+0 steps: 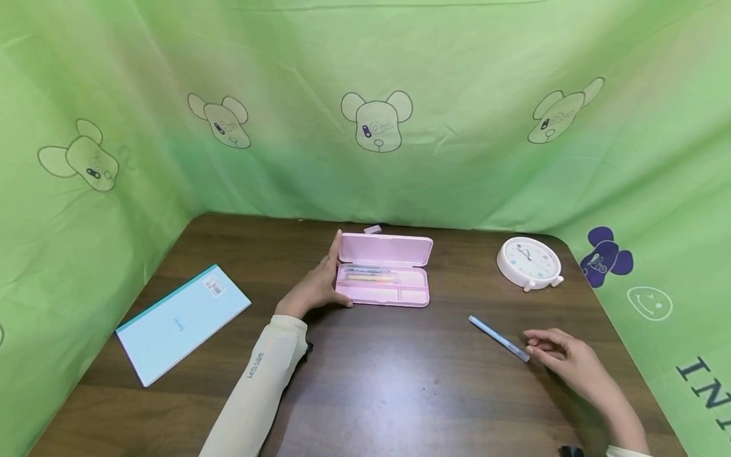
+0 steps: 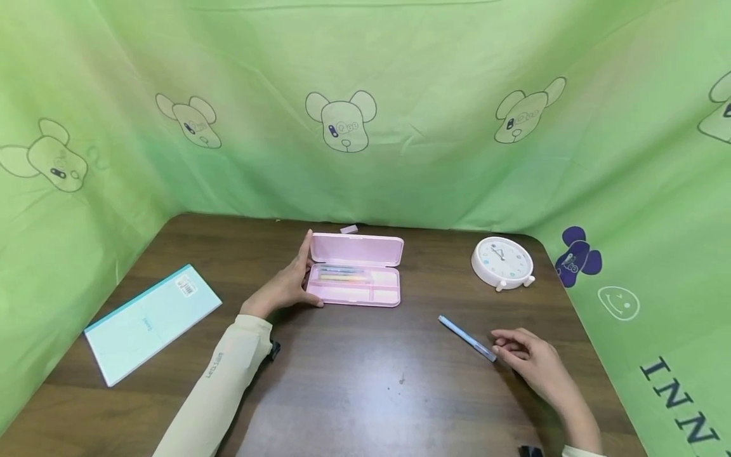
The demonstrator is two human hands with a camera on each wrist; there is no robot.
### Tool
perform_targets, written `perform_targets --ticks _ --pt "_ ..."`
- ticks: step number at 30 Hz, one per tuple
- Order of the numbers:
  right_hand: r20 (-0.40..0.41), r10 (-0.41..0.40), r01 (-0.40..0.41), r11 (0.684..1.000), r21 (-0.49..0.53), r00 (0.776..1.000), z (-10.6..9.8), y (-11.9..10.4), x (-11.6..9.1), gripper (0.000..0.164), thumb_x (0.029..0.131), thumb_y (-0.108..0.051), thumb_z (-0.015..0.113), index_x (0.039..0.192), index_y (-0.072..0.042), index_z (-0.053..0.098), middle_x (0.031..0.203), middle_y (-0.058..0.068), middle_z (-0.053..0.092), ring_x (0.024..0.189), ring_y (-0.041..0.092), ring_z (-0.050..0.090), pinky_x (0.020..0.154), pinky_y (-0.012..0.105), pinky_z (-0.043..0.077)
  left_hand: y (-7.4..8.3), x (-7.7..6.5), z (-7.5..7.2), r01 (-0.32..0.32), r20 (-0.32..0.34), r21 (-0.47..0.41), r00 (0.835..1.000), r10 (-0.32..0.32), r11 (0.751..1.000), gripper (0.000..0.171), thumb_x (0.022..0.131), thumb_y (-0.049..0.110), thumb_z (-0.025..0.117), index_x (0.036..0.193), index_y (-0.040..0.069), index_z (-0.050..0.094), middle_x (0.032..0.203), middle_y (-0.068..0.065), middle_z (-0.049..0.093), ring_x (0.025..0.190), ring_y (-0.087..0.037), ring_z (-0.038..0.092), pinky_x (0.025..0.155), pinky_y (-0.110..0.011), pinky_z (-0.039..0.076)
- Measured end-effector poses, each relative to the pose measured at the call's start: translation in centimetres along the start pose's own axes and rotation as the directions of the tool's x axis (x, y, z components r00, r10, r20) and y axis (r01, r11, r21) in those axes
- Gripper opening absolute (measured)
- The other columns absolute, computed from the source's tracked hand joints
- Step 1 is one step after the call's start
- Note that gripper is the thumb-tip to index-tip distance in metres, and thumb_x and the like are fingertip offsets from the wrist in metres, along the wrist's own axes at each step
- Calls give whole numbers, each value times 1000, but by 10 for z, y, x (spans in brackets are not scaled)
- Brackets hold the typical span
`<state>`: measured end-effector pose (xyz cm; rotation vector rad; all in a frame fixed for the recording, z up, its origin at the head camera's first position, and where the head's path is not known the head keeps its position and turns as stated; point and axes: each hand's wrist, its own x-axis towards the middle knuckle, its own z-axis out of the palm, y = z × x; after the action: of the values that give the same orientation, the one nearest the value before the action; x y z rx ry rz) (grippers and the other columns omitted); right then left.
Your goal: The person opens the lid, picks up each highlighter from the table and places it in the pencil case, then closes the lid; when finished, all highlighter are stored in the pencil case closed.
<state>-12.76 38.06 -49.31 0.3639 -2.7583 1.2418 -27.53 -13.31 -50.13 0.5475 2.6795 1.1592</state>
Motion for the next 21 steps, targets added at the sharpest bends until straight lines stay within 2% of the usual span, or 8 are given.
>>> perform_targets --ticks 3,8,11,14,18,21 --pt "35 -4 3 1000 22 999 1 2 -1 26 90 13 78 115 14 73 102 -15 73 84 -5 68 72 12 55 -8 3 5 1 -8 4 1000 -1 1000 168 69 29 107 168 38 -29 178 -27 11 150 -57 38 114 -68 42" --pt "60 -7 7 1000 2 998 3 2 -1 24 89 13 79 113 10 75 94 -6 71 82 -4 65 70 13 54 -13 6 7 -1 -18 7 1000 2 1000 169 68 29 107 168 41 -29 178 -27 12 150 -55 39 115 -67 41" --pt "63 -18 19 1000 -14 998 4 2 0 23 89 12 80 110 7 76 91 0 70 81 -3 64 70 13 54 -15 7 8 -2 -17 7 1000 2 1000 169 68 28 107 166 44 -30 179 -25 11 152 -54 37 116 -67 40" --pt "64 -43 44 999 -27 997 5 2 0 20 89 10 82 107 3 77 89 2 70 80 -3 63 70 13 53 -27 14 12 12 -18 8 1000 -11 1000 171 67 28 108 165 47 -30 180 -23 10 154 -51 36 117 -66 40" --pt "54 -67 69 997 -44 996 6 4 1 17 88 9 82 101 -1 78 89 1 70 80 -5 62 70 11 52 -41 21 18 32 -19 23 999 -31 999 173 64 33 109 164 49 -31 180 -20 9 154 -51 36 117 -65 41" --pt "48 -72 75 996 -57 996 6 4 0 15 89 7 83 99 -4 79 89 1 70 80 -5 61 70 11 52 -44 22 19 29 -18 26 999 -29 999 173 63 35 109 164 49 -31 180 -20 9 153 -53 37 116 -66 41"
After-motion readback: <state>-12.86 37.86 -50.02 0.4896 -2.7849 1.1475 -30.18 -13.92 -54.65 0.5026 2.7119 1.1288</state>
